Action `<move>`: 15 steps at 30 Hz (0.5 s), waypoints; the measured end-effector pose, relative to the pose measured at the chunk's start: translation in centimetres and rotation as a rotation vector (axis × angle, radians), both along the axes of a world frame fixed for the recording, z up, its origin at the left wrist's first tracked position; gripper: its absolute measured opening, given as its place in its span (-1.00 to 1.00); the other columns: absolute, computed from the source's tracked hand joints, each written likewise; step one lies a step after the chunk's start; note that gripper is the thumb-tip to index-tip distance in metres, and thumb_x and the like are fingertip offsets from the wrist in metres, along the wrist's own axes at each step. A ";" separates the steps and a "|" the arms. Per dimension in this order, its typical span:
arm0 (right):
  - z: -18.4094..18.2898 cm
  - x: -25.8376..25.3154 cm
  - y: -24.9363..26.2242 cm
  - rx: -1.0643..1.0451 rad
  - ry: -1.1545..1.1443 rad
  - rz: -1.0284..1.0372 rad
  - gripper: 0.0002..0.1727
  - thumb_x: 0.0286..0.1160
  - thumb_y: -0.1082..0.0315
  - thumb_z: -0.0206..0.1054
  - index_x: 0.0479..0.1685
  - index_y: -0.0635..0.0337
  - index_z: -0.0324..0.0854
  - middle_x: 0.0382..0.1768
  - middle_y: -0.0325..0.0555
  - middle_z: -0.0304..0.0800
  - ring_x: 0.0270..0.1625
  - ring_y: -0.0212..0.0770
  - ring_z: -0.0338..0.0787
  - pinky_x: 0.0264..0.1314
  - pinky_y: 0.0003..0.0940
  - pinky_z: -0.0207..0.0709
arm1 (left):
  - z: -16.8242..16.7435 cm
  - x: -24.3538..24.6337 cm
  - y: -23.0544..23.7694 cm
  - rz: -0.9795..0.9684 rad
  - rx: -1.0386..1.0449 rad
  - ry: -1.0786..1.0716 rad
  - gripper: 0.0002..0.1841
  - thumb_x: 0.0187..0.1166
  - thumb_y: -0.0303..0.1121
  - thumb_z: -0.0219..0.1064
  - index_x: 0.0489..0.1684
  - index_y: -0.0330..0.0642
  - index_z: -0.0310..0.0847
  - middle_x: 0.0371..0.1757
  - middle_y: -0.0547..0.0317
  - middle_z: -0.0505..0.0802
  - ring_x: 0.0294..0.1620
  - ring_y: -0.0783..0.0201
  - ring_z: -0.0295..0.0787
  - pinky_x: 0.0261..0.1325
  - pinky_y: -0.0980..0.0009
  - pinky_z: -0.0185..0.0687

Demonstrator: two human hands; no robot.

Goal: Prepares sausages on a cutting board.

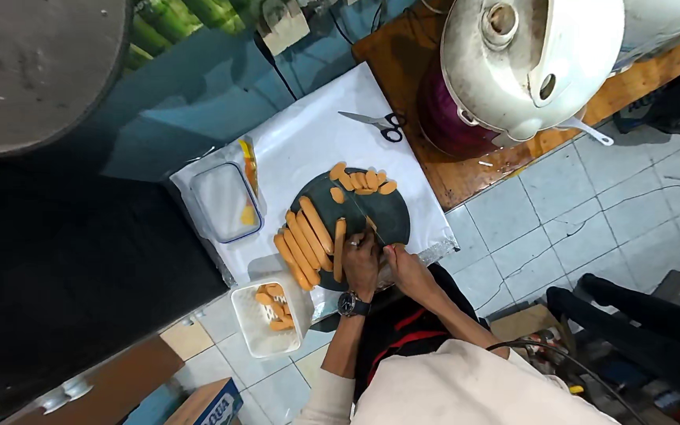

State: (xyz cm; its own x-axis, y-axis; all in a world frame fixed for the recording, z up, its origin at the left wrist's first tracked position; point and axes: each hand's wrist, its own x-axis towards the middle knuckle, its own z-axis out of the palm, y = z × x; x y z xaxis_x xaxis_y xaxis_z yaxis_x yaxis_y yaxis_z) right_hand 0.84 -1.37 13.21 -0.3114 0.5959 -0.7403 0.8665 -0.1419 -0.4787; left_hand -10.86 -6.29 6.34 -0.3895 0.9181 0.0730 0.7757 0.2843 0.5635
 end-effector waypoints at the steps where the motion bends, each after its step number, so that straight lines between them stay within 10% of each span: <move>1: 0.2 0.2 0.1 -0.025 0.008 0.001 -0.38 0.92 -0.08 -0.25 0.13 0.28 0.56 -0.24 0.13 0.78 -0.07 0.09 0.85 0.05 0.05 0.67 | 0.0 0.0 0.0 -0.001 -0.005 -0.007 -0.76 0.50 -0.44 0.46 0.08 -0.21 0.89 0.06 -0.12 0.88 0.08 -0.05 0.85 0.20 0.03 0.76; 15: -1.8 2.5 -0.6 0.006 0.085 0.018 -0.34 0.91 -0.10 -0.24 0.21 0.27 0.62 -0.12 0.22 0.81 0.02 0.18 0.84 0.14 0.20 0.65 | -0.1 -0.1 -0.5 -0.019 0.007 -0.015 -0.70 0.63 -0.35 0.40 0.27 -0.13 0.80 0.07 -0.08 0.84 0.03 0.03 0.83 0.15 0.09 0.77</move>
